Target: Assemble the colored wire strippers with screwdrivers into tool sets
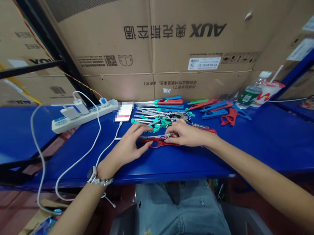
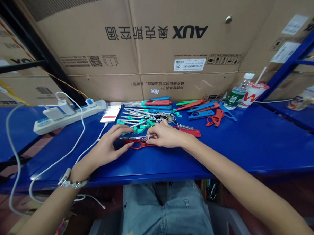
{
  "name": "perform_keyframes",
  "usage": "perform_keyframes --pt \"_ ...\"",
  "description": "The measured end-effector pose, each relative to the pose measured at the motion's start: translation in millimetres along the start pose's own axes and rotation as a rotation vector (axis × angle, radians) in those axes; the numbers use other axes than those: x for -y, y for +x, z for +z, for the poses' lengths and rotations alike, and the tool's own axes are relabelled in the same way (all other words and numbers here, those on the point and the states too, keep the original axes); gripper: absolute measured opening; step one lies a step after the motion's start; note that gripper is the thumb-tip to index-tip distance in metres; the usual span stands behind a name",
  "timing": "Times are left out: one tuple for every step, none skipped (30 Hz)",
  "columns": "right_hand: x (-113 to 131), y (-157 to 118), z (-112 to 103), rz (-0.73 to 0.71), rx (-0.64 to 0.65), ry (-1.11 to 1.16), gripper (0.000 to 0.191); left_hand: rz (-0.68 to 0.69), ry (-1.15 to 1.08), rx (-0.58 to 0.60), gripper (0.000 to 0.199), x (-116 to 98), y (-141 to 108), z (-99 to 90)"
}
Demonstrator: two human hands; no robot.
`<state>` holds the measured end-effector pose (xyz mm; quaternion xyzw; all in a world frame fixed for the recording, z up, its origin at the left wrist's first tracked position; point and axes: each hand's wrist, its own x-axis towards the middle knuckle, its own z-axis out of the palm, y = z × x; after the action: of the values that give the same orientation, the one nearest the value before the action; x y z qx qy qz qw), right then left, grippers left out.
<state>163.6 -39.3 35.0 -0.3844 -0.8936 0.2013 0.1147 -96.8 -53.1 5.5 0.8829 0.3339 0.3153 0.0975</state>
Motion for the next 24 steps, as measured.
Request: perform_keyframes --pt "2 1 -1 -0.003 0.02 0.013 0.018 0.053 0.034 -0.026 0.022 -3 0 -0.3" --pt "3 1 -1 -0.002 0.041 0.026 0.018 0.116 0.082 -0.035 0.017 -6 0 -0.2" --pt "4 2 -1 0.004 0.062 0.038 0.019 0.18 0.141 -0.025 0.011 -9 0 0.5" --pt "5 3 -2 0.014 0.08 0.05 0.021 0.239 0.204 0.0 0.011 -12 1 1.8" --pt "5 3 -2 0.027 0.093 0.062 0.023 0.284 0.269 0.03 0.015 -14 3 3.6" --pt "4 4 -3 0.039 0.105 0.075 0.024 0.315 0.331 0.059 0.018 -15 5 5.8" --pt "3 5 -3 0.049 0.117 0.092 0.024 0.332 0.383 0.083 0.021 -16 7 8.1" --pt "2 6 -4 0.056 0.127 0.109 0.024 0.342 0.425 0.096 0.023 -17 9 10.3" --pt "1 7 -4 0.061 0.136 0.123 0.023 0.348 0.457 0.106 0.024 -17 11 12.3" --pt "1 8 -4 0.064 0.145 0.132 0.022 0.353 0.479 0.111 0.025 -17 13 13.7" --pt "1 8 -5 0.064 0.151 0.136 0.022 0.354 0.496 0.118 0.026 -16 15 14.6" --pt "1 8 -5 0.063 0.156 0.134 0.023 0.351 0.505 0.129 0.026 -16 16 14.8" --pt "2 8 -6 0.059 0.156 0.128 0.024 0.345 0.51 0.142 0.025 -15 16 14.4" --pt "3 8 -6 0.054 0.148 0.119 0.023 0.335 0.51 0.154 0.025 -15 16 13.4" --pt "4 7 -5 0.05 0.13 0.106 0.022 0.325 0.505 0.165 0.024 -15 16 12.1" --pt "5 5 -4 0.049 0.1 0.085 0.02 0.313 0.495 0.178 0.024 -16 16 10.5" --pt "7 4 -3 0.054 0.059 0.059 0.018 0.3 0.481 0.191 0.023 -16 16 8.7" --pt "8 2 0 0.061 0.012 0.028 0.017 0.29 0.464 0.204 0.022 -16 16 7.1" --pt "8 -1 2 0.067 -0.036 -0.003 0.016 0.279 0.45 0.218 0.02 -17 16 5.7" --pt "8 -3 6 0.07 -0.08 -0.033 0.016 0.267 0.439 0.233 0.019 -17 17 4.6" --pt "7 -5 10 0.071 -0.117 -0.061 0.017 0.255 0.431 0.249 0.017 -18 18 3.8" --pt "6 -6 14 0.067 -0.146 -0.084 0.018 0.244 0.428 0.262 0.016 -18 19 3.5" --pt "5 -7 18 0.059 -0.169 -0.104 0.019 0.231 0.428 0.276 0.015 -18 20 3.6" --pt "4 -8 21 0.05 -0.186 -0.122 0.019 0.215 0.43 0.292 0.015 -19 21 3.9"
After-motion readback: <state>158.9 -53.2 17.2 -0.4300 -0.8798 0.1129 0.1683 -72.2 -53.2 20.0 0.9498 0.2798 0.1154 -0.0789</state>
